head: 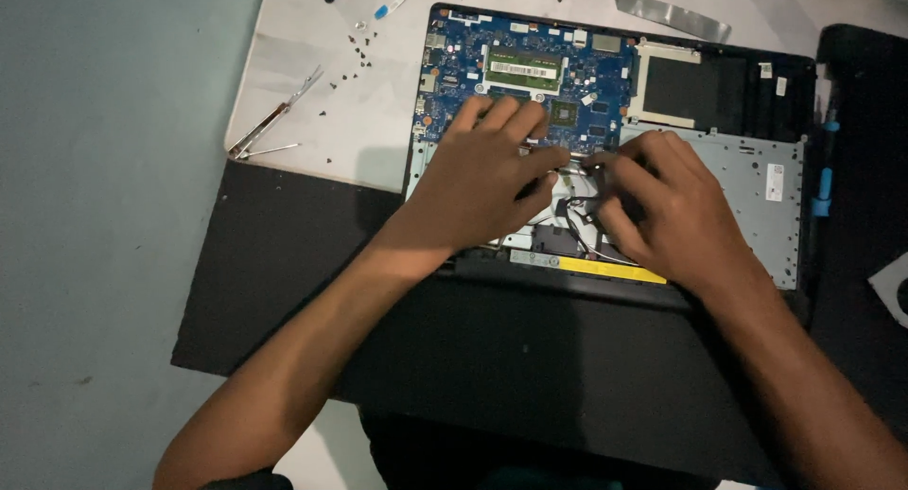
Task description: Reinstalling a motherboard into a laptop chassis and connecting internal ribbon cables and wires.
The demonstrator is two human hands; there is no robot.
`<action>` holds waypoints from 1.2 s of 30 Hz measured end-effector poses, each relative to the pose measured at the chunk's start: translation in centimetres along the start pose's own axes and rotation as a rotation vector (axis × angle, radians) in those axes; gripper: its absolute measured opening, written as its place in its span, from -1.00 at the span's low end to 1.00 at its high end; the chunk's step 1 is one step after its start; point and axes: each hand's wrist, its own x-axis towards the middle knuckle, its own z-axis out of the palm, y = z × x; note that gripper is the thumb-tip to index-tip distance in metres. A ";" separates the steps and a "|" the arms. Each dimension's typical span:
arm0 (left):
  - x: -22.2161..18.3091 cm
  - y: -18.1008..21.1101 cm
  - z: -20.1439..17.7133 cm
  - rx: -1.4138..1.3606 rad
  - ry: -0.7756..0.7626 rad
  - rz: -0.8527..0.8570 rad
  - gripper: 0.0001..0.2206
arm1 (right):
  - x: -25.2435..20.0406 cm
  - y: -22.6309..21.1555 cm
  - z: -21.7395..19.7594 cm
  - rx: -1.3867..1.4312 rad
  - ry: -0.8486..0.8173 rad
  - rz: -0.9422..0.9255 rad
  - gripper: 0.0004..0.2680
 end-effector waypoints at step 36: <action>-0.1 0.6 -0.8 0.056 -0.052 0.061 -0.75 | 0.1 0.0 0.2 0.197 0.109 0.067 -0.63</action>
